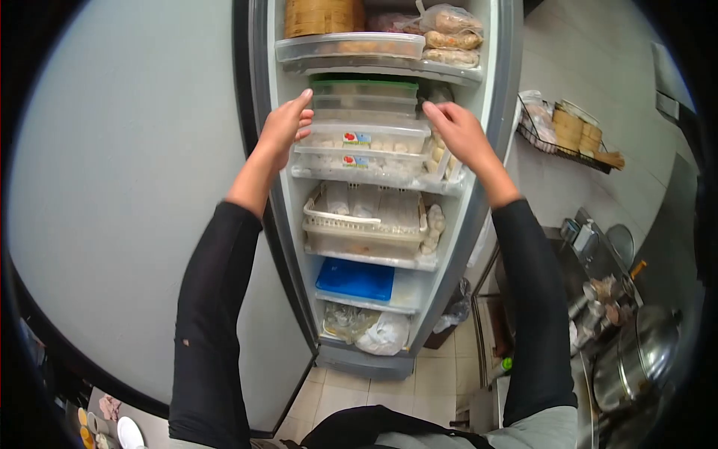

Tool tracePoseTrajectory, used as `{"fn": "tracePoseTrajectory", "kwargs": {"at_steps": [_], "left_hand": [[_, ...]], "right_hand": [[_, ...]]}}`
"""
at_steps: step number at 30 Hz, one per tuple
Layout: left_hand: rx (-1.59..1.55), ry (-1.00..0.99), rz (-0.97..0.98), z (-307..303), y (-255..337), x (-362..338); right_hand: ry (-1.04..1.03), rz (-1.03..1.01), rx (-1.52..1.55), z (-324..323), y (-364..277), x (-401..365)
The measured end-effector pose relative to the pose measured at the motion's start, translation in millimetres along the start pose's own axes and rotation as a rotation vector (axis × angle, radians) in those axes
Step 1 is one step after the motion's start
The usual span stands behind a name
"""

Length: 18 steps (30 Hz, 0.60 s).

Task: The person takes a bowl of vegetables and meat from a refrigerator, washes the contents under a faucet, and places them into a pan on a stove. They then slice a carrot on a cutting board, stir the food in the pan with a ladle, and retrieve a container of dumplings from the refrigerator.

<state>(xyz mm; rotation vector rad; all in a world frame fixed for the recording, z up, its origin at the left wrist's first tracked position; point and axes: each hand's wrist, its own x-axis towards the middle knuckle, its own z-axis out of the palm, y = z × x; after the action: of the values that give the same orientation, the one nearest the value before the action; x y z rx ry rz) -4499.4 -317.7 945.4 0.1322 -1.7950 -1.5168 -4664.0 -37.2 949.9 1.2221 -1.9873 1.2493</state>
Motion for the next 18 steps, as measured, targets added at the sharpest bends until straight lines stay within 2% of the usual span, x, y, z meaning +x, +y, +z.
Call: {"fn": "tracePoseTrajectory", "kwargs": {"at_steps": [1, 3, 5, 7, 9, 12, 13, 14, 15, 16, 17, 18], "left_hand": [[0.003, 0.016, 0.005, 5, -8, 31], [0.269, 0.092, -0.053, 10, -22, 83], [0.290, 0.076, -0.093, 14, -42, 123], [0.394, -0.007, -0.224, 21, -44, 151], [0.468, -0.028, -0.211, 23, -51, 182], [0.583, -0.034, -0.226, 27, -80, 238], [0.800, 0.076, -0.058, 31, -102, 264], [1.012, 0.186, 0.110, 34, -118, 285], [1.387, 0.155, 0.213, 32, -127, 298], [1.384, 0.147, 0.200, 36, -121, 291], [1.241, 0.173, 0.079, 41, -108, 287], [1.100, 0.197, -0.034, 48, -104, 290]], "right_hand": [[-0.024, 0.059, -0.064, 13, 16, 35], [-0.050, 0.097, -0.122, 37, 49, 93], [-0.135, 0.313, -0.311, 60, 78, 135], [-0.175, 0.337, -0.227, 76, 96, 153], [-0.235, 0.342, -0.127, 88, 117, 167], [-0.213, 0.314, -0.131, 102, 124, 172], [-0.178, 0.300, -0.302, 111, 136, 182], [-0.180, 0.304, -0.307, 111, 138, 185], [-0.190, 0.265, -0.279, 109, 137, 183], [-0.204, 0.225, -0.251, 110, 139, 183], [-0.213, 0.232, -0.251, 111, 138, 185], [-0.162, 0.327, -0.182, 110, 137, 189]]}}
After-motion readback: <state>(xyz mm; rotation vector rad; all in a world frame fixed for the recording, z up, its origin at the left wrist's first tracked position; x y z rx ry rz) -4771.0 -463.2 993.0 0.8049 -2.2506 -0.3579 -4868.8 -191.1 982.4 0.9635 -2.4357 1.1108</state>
